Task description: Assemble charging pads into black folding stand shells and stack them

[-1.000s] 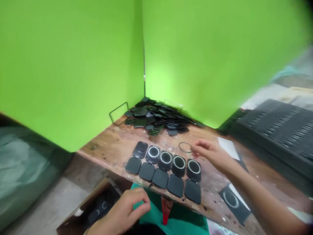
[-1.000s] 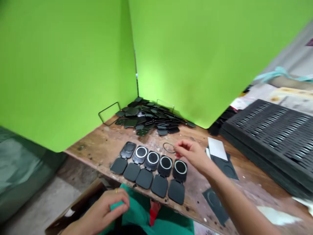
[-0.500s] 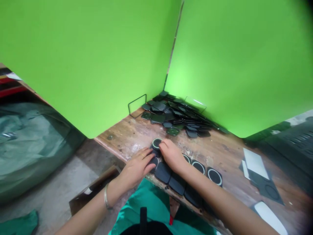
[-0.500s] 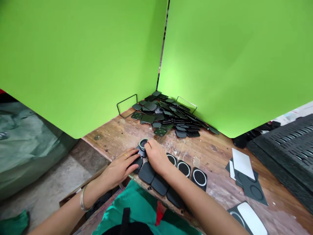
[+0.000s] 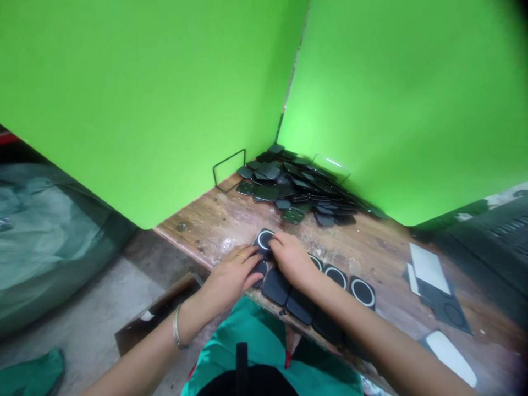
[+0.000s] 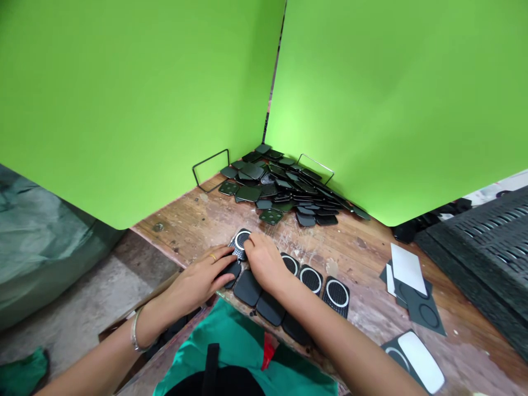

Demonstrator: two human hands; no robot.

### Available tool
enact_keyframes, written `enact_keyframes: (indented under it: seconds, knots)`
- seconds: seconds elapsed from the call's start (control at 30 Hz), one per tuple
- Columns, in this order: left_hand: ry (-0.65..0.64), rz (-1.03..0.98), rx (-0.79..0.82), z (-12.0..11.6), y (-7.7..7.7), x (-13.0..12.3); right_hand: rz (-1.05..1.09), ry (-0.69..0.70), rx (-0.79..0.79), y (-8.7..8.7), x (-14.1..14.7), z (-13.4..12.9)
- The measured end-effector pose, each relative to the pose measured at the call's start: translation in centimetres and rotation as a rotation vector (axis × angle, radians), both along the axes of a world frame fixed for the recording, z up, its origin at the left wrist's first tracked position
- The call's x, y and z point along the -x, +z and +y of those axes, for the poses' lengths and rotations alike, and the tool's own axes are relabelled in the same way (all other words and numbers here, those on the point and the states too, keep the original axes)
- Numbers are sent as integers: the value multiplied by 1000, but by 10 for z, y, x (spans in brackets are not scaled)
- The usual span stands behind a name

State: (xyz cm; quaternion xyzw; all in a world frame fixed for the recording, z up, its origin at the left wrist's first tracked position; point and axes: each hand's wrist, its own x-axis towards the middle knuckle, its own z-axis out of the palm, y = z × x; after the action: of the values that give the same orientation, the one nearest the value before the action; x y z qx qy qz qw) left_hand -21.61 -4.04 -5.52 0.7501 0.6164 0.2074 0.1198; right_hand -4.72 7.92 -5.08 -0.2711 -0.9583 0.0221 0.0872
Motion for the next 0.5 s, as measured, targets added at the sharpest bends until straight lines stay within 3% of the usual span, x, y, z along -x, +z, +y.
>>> enact_keyframes:
  seconds: [0.27, 0.5]
  knots:
    - [46, -32, -67, 8, -3, -3, 169, -58, 23, 3, -30, 0]
    - [138, 88, -64, 20, -2, -10, 94, -74, 21, -2, -23, 0]
